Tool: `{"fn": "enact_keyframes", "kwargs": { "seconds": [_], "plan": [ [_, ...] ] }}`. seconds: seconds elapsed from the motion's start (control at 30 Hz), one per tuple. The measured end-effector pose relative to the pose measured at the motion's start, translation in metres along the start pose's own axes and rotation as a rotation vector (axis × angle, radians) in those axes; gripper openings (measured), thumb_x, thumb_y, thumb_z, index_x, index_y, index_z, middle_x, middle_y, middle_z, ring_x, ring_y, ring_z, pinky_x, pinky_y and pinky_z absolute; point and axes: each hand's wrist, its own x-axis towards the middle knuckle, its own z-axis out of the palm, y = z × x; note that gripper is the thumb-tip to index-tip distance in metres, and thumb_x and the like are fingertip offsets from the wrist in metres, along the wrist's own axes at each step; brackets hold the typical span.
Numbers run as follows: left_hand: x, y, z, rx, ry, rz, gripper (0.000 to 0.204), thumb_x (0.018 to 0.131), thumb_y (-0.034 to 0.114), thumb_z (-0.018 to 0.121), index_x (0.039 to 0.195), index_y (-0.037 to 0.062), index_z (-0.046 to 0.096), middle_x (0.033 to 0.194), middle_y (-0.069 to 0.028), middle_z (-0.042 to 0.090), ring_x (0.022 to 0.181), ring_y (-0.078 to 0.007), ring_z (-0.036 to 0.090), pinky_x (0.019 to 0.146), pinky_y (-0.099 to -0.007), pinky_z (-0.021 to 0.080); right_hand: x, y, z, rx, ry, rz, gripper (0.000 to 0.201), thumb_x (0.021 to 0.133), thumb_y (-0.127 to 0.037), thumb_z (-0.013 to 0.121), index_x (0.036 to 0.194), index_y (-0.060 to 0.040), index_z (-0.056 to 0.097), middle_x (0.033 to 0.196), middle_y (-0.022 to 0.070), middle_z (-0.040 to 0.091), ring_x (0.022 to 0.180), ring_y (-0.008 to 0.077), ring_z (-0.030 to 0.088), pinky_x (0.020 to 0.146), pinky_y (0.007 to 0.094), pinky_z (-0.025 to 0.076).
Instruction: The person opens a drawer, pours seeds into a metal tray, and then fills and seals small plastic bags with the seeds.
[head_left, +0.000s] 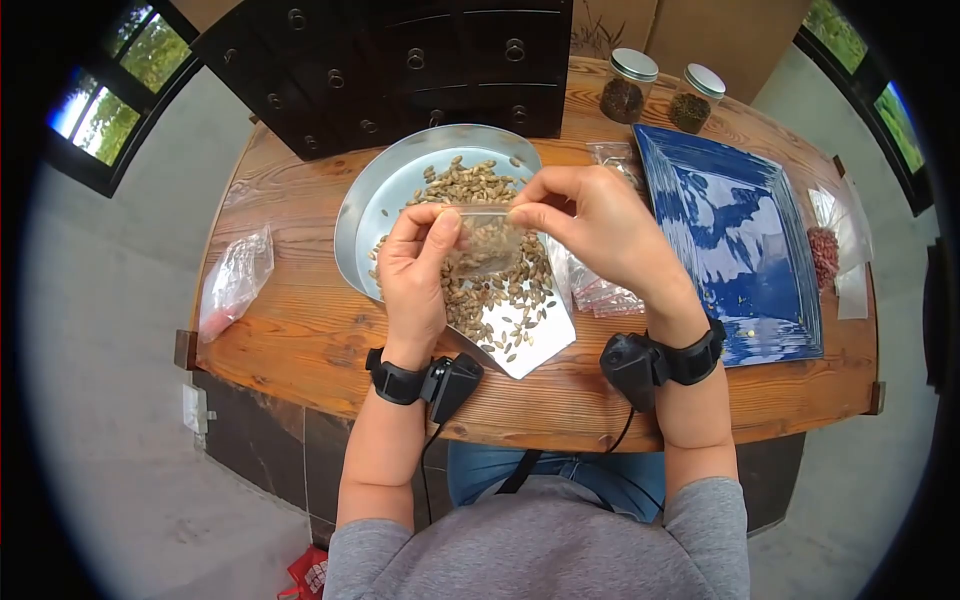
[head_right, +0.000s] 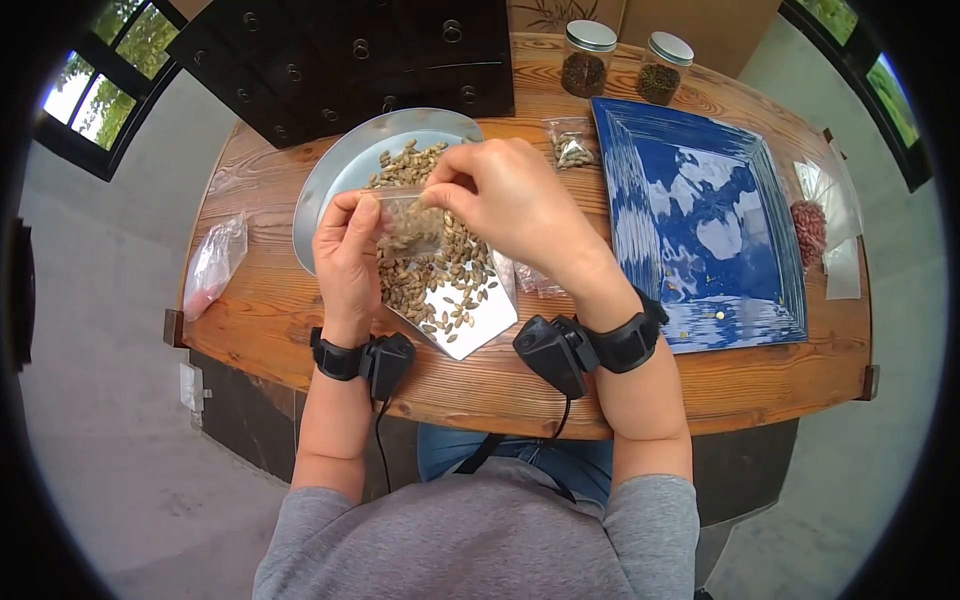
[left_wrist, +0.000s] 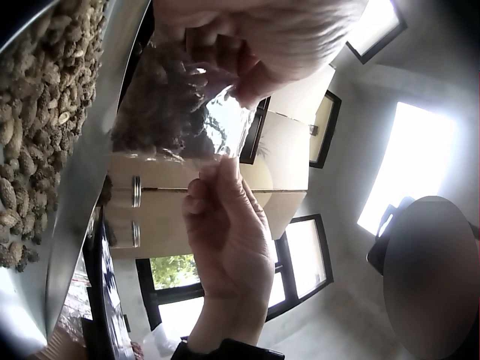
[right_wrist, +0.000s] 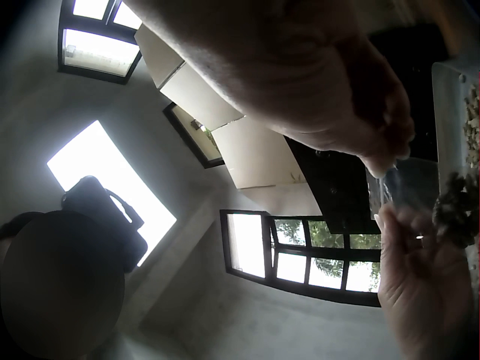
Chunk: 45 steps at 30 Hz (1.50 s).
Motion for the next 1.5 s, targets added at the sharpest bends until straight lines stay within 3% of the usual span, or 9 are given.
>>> {"fn": "enact_keyframes", "kwargs": {
  "seconds": [0.27,0.77,0.83,0.9,1.03,1.1,1.13,1.23,1.5],
  "plan": [
    [0.004,0.003,0.002,-0.002,-0.054,-0.151,0.020,0.085,0.012,0.057,0.100,-0.0001,0.055,0.085,-0.0045,0.060,0.078,-0.0089,0.056,0.073,-0.0216,0.045,-0.012,0.001,-0.060,0.197,0.304,0.026,0.015,0.082,-0.013,0.058,0.083,0.0016,0.058,0.073,0.0037,0.061,0.064,0.0071,0.053,0.059,0.0195,0.042],
    [-0.008,0.012,0.014,0.318,-0.413,-0.327,0.023,0.084,0.016,0.058,0.103,0.0021,0.058,0.098,-0.0043,0.059,0.089,-0.0102,0.054,0.082,-0.0241,0.043,-0.028,0.081,-0.067,0.225,0.326,0.329,0.014,0.085,-0.009,0.053,0.089,0.0041,0.055,0.074,0.0087,0.063,0.067,0.0107,0.060,0.058,0.0224,0.048],
    [-0.010,0.015,0.013,0.343,-0.420,-0.328,0.023,0.084,0.016,0.058,0.103,0.0026,0.058,0.098,-0.0037,0.059,0.090,-0.0100,0.054,0.082,-0.0239,0.042,-0.030,0.088,-0.067,0.113,0.351,0.351,0.018,0.083,-0.009,0.055,0.095,0.0049,0.055,0.082,0.0125,0.063,0.074,0.0156,0.062,0.064,0.0261,0.049],
    [-0.012,0.018,0.014,0.366,-0.430,-0.334,0.023,0.084,0.017,0.058,0.103,0.0031,0.058,0.098,-0.0031,0.059,0.091,-0.0098,0.054,0.083,-0.0238,0.041,-0.035,0.091,-0.065,-0.171,0.469,0.192,0.024,0.083,-0.007,0.055,0.105,0.0023,0.053,0.095,0.0116,0.060,0.080,0.0157,0.059,0.072,0.0248,0.047],
    [-0.016,0.019,0.016,0.357,-0.438,-0.379,0.025,0.084,0.017,0.058,0.104,0.0030,0.058,0.099,-0.0027,0.059,0.093,-0.0095,0.053,0.084,-0.0238,0.041,-0.056,0.081,-0.064,-0.167,0.453,0.223,0.027,0.080,-0.006,0.058,0.107,-0.0007,0.054,0.100,0.0099,0.059,0.088,0.0164,0.058,0.076,0.0267,0.046],
    [-0.018,0.017,0.021,0.350,-0.459,-0.382,0.026,0.084,0.018,0.058,0.105,0.0030,0.057,0.099,-0.0027,0.059,0.093,-0.0095,0.053,0.085,-0.0239,0.041,-0.070,0.072,-0.057,-0.151,0.381,0.197,0.022,0.076,-0.007,0.060,0.097,-0.0011,0.059,0.096,0.0132,0.061,0.083,0.0251,0.059,0.072,0.0313,0.047],
    [-0.020,0.016,0.026,0.321,-0.485,-0.414,0.027,0.084,0.018,0.058,0.106,0.0031,0.057,0.100,-0.0028,0.059,0.093,-0.0096,0.053,0.085,-0.0240,0.041,-0.077,0.066,-0.054,-0.285,0.304,0.192,0.022,0.076,-0.005,0.060,0.097,-0.0030,0.059,0.096,0.0090,0.060,0.088,0.0214,0.057,0.079,0.0288,0.044],
    [-0.025,0.009,0.043,0.288,-0.573,-0.455,0.030,0.085,0.019,0.057,0.110,0.0028,0.056,0.105,-0.0037,0.057,0.095,-0.0096,0.053,0.085,-0.0242,0.041,-0.093,0.063,-0.042,-0.474,0.159,0.068,0.021,0.068,-0.001,0.061,0.089,-0.0020,0.059,0.105,0.0121,0.055,0.104,0.0303,0.046,0.090,0.0344,0.038],
    [-0.032,-0.012,0.070,0.474,-0.747,-0.364,0.044,0.084,0.028,0.059,0.120,0.0058,0.050,0.134,-0.0206,0.032,0.122,-0.0216,0.036,0.096,-0.0316,0.033,-0.098,0.075,-0.027,-0.640,0.196,0.093,0.021,0.067,0.009,0.050,0.085,0.0042,0.060,0.108,0.0130,0.055,0.109,0.0309,0.045,0.093,0.0355,0.038]
  ]
}}
